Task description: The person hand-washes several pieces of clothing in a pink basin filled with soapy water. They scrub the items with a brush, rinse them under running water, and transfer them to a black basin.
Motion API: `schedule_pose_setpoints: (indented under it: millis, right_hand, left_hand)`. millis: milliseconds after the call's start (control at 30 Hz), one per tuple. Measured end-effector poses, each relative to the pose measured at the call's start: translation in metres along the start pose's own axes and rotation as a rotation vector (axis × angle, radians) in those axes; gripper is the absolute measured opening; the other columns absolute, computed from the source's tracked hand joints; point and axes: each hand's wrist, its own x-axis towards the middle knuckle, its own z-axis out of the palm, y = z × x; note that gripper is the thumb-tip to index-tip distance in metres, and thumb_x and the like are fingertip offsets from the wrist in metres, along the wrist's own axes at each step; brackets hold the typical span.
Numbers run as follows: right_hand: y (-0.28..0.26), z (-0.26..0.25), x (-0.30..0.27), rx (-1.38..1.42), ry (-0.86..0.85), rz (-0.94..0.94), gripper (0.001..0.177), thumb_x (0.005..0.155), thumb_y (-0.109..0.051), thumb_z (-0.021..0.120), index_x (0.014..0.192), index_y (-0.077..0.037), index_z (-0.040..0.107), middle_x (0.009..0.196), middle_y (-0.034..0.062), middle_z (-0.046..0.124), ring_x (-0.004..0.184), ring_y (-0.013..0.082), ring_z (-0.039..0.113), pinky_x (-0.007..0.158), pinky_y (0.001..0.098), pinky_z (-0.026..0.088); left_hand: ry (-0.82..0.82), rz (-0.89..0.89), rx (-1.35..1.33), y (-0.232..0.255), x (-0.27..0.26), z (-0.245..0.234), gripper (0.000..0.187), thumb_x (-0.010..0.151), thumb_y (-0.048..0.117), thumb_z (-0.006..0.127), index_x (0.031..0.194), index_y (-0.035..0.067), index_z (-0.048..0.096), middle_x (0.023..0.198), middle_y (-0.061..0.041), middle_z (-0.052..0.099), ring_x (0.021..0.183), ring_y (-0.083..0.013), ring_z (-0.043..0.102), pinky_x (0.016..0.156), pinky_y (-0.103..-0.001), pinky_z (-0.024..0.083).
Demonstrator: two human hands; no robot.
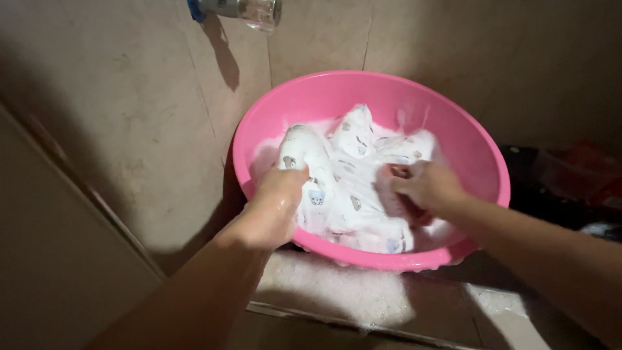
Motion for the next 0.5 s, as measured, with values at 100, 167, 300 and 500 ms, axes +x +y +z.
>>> schedule_pose_setpoints:
  millis: [100,167,300,500]
  right_hand:
    - [0.013,-0.01,0.014,-0.063,-0.017,-0.049,0.05,0.09,-0.052,0.067,0.096,-0.003,0.079,0.076,0.0136,0.078,0.057,0.0225,0.075,0.054,0.0344,0.061]
    - [-0.019,-0.025,0.011,0.021,0.024,-0.135,0.057,0.094,-0.058,0.062,0.099,-0.003,0.076,0.077,0.0158,0.076,0.059,0.0244,0.074,0.051,0.0374,0.061]
    - [-0.095,-0.026,-0.022,0.752,-0.139,-0.237,0.032,0.088,-0.035,0.071,0.107,-0.009,0.071,0.082,0.0119,0.078,0.064,0.0242,0.078,0.055,0.0398,0.065]
    - [-0.029,0.001,-0.019,0.123,-0.006,-0.247,0.046,0.092,-0.044,0.067,0.093,0.0,0.078,0.079,0.0179,0.078,0.06,0.0238,0.072,0.062,0.0392,0.059]
  left_hand:
    - [0.04,-0.035,0.045,0.001,0.002,0.001,0.039,0.093,0.018,0.06,0.126,-0.003,0.058,0.105,-0.018,0.07,0.09,-0.0307,0.07,0.074,-0.045,0.057]
    - [0.031,0.02,0.031,-0.004,0.005,0.003,0.038,0.091,0.016,0.061,0.124,-0.003,0.06,0.102,-0.017,0.07,0.088,-0.03,0.07,0.072,-0.045,0.056]
    - [0.128,0.059,0.201,-0.006,0.016,0.003,0.034,0.092,0.013,0.061,0.122,-0.004,0.063,0.099,-0.017,0.07,0.087,-0.0297,0.066,0.073,-0.045,0.052]
    - [0.071,0.053,0.116,-0.009,0.002,0.008,0.035,0.09,0.014,0.062,0.121,-0.001,0.062,0.098,-0.014,0.069,0.086,-0.0284,0.068,0.072,-0.045,0.054]
